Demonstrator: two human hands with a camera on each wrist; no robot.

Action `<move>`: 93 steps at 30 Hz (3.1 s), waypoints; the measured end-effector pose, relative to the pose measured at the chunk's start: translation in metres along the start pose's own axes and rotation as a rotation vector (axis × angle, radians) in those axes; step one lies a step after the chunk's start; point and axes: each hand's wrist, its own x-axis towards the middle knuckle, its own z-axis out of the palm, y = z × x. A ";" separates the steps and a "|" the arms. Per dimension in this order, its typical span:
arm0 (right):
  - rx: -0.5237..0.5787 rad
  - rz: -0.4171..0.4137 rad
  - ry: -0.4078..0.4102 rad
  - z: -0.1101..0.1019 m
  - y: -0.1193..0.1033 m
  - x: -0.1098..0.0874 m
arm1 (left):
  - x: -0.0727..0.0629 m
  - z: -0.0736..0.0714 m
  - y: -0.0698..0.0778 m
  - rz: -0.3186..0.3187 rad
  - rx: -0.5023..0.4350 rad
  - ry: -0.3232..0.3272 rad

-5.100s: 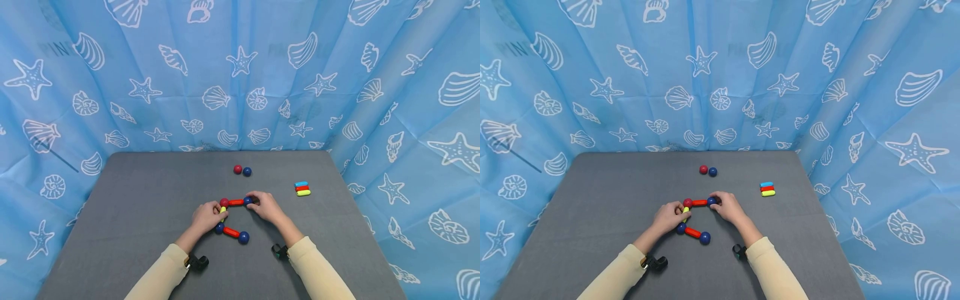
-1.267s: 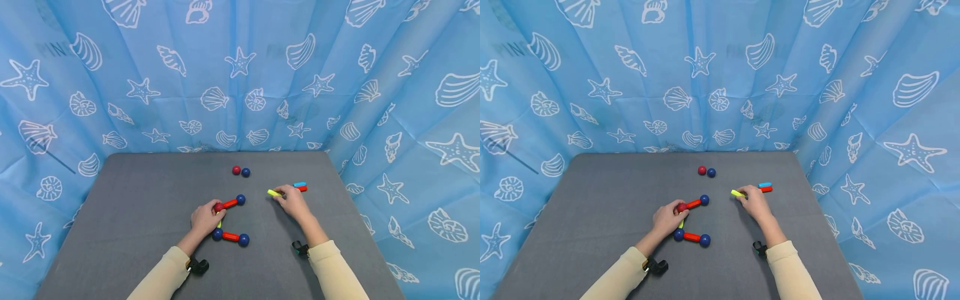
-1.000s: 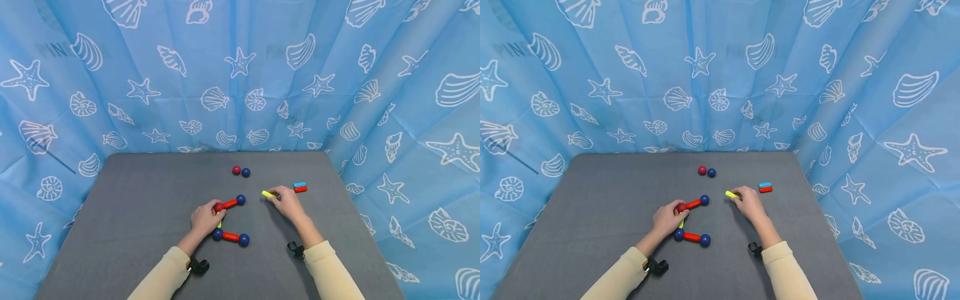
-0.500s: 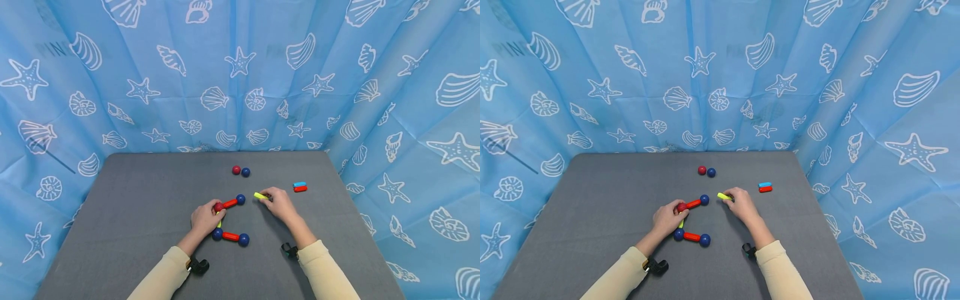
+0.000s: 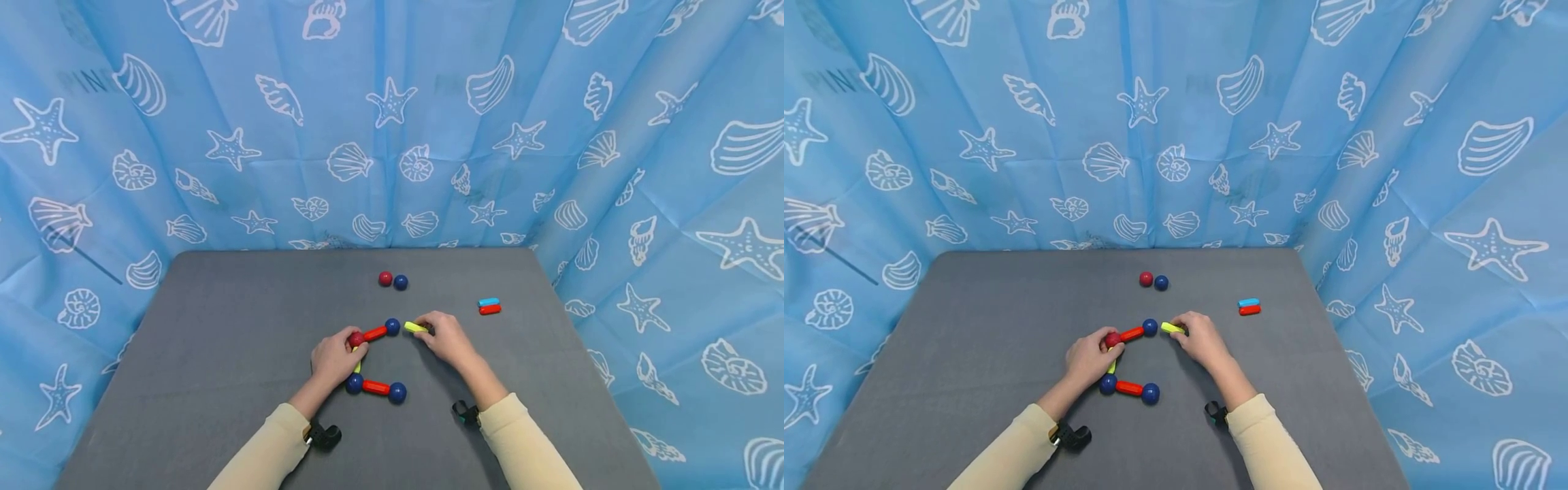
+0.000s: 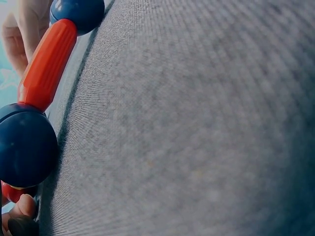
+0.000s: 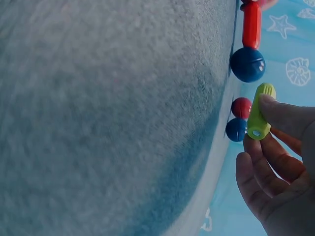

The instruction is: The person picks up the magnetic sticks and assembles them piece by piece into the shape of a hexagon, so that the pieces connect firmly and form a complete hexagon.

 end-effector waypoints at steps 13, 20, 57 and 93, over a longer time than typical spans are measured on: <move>-0.009 -0.017 -0.028 0.008 -0.003 0.001 | 0.000 -0.001 0.001 0.006 0.002 0.010; -0.016 -0.030 -0.038 0.010 -0.003 0.002 | 0.000 0.000 0.001 -0.009 0.008 0.000; 0.037 -0.080 -0.117 0.012 -0.008 0.012 | 0.006 -0.017 0.012 0.010 0.083 -0.237; 0.105 0.044 -0.016 -0.004 0.041 0.065 | 0.003 -0.012 -0.003 0.044 0.005 -0.159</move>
